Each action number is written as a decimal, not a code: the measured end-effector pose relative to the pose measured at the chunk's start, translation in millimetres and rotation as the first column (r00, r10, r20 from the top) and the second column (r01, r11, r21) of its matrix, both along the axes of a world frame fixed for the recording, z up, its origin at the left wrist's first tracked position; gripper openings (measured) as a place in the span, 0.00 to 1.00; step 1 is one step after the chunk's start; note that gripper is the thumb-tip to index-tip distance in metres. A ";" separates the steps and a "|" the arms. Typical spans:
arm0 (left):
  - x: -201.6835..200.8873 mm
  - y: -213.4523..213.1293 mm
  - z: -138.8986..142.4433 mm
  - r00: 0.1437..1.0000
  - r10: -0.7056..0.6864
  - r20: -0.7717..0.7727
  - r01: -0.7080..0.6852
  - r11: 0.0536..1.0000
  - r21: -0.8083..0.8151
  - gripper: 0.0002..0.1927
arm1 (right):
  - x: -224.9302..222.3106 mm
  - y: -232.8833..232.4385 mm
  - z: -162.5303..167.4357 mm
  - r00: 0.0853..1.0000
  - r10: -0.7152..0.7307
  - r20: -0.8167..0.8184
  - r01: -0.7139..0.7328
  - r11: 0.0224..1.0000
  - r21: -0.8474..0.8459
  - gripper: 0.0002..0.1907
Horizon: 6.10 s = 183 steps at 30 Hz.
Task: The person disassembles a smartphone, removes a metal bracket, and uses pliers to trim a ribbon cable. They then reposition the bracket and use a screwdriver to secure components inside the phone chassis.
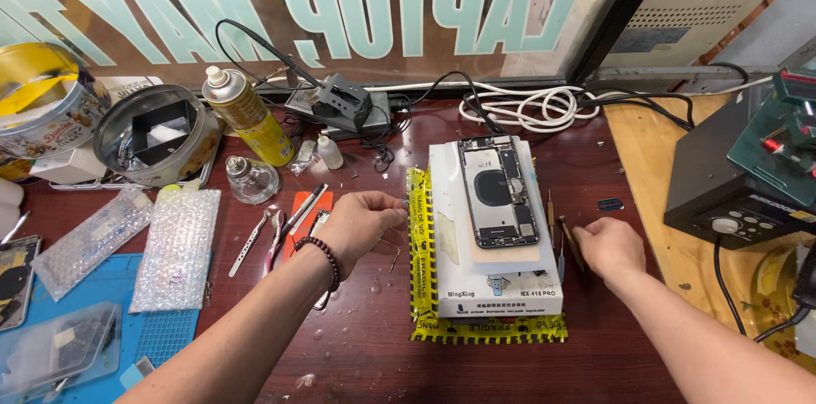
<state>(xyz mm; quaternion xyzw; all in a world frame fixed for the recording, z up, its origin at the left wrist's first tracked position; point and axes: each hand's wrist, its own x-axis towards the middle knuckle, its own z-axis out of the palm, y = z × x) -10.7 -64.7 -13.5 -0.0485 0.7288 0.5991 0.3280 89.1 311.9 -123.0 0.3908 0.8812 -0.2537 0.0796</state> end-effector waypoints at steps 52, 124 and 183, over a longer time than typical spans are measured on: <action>-19.0 21.8 67.9 0.999 -0.037 0.001 0.031 0.844 0.536 0.10 | -71.0 -164.3 249.9 0.644 0.071 -0.762 -0.636 0.604 -0.481 0.26; 11.1 87.4 -35.1 0.855 -0.148 -0.496 -0.042 0.936 -0.350 0.11 | -13.3 -47.5 154.8 0.844 -0.494 -0.209 0.185 0.633 -0.751 0.28; 17.2 40.7 24.6 0.899 0.370 0.233 -0.436 0.803 0.407 0.22 | -29.0 -11.2 134.3 0.769 -0.534 -0.353 -0.182 0.345 -0.921 0.06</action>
